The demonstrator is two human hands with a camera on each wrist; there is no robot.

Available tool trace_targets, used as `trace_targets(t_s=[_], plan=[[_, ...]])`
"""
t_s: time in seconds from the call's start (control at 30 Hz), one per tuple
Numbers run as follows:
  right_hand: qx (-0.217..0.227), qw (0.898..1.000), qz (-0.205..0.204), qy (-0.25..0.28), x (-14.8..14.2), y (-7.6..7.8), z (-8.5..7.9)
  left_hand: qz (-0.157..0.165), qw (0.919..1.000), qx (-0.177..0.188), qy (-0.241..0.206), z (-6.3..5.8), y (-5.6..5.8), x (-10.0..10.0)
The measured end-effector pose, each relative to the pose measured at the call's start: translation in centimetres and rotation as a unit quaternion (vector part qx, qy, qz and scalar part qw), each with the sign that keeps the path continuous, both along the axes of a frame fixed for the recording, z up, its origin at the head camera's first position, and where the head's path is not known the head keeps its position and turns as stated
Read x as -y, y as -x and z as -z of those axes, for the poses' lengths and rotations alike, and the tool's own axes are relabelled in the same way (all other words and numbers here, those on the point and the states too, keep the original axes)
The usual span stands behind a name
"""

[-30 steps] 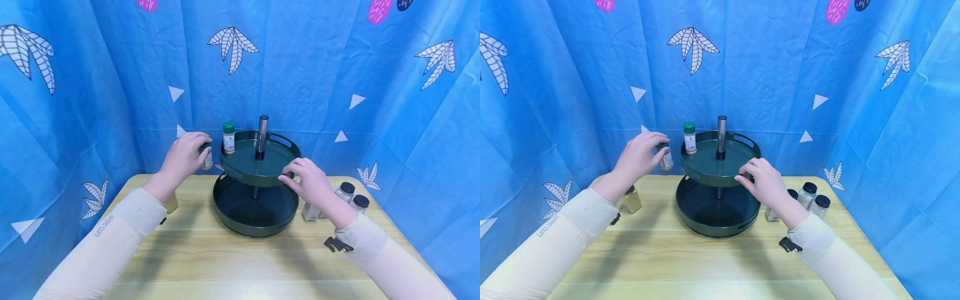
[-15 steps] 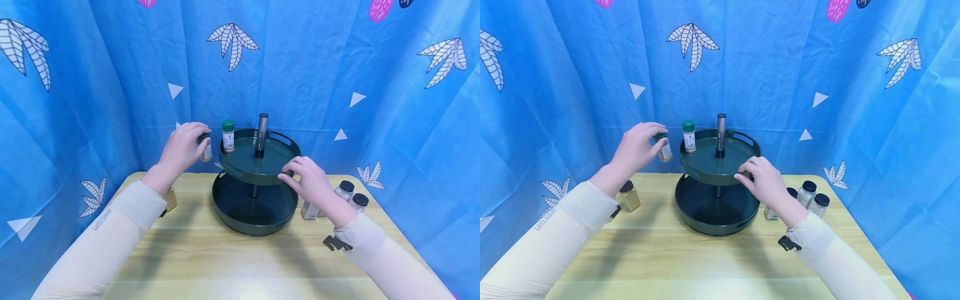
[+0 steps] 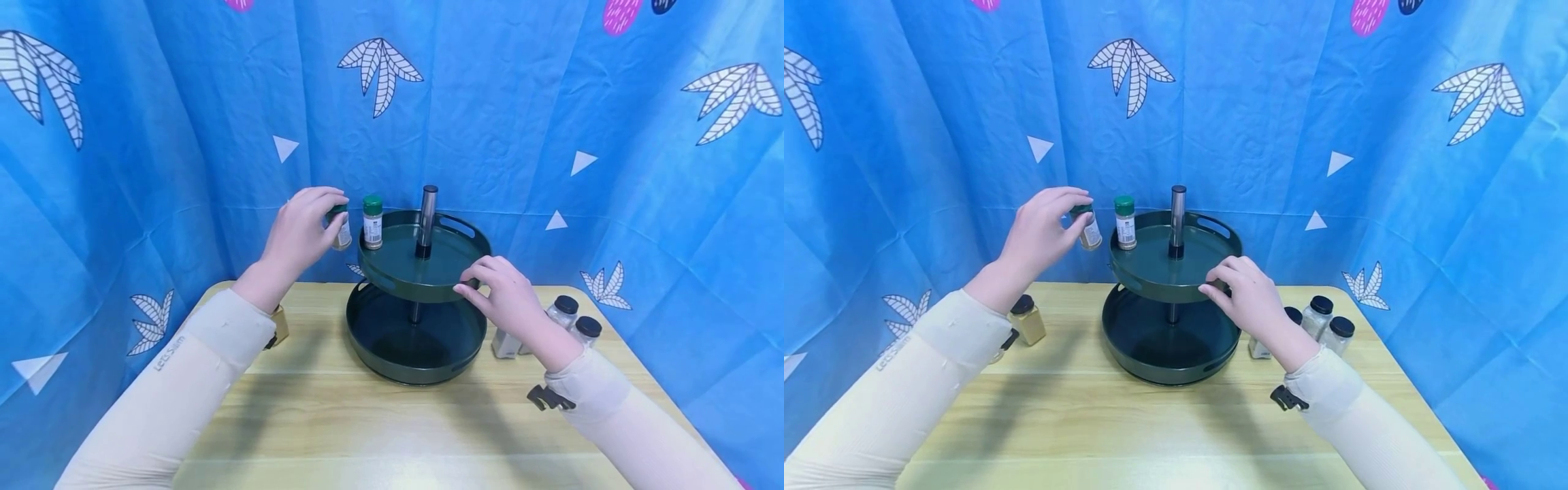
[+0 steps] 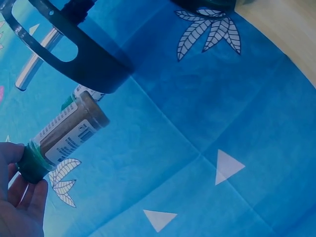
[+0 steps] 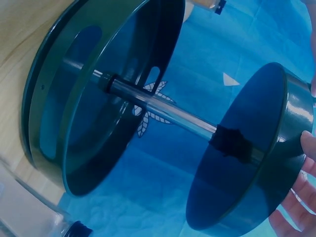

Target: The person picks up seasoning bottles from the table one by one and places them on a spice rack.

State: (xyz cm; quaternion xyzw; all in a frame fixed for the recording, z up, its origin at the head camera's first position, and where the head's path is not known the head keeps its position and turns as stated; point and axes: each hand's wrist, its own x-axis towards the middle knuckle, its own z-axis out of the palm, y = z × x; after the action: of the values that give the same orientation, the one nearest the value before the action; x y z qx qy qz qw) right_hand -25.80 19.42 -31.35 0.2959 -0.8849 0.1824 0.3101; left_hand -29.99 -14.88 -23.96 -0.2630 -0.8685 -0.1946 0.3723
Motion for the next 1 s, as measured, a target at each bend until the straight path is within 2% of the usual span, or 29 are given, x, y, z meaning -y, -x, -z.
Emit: trace_targets(t_s=[0.37, 1.0], plan=[[0.000, 1.000, -0.002, 0.001, 0.0, 0.0, 0.1, 0.018, 0.9993, -0.027, -0.019, -0.2, 0.2, -0.8], [-0.005, 1.000, -0.004, 0.000, -0.1, 0.2, 0.1, 0.046, 0.9958, -0.023, -0.076, 0.6, 1.7, -2.8]])
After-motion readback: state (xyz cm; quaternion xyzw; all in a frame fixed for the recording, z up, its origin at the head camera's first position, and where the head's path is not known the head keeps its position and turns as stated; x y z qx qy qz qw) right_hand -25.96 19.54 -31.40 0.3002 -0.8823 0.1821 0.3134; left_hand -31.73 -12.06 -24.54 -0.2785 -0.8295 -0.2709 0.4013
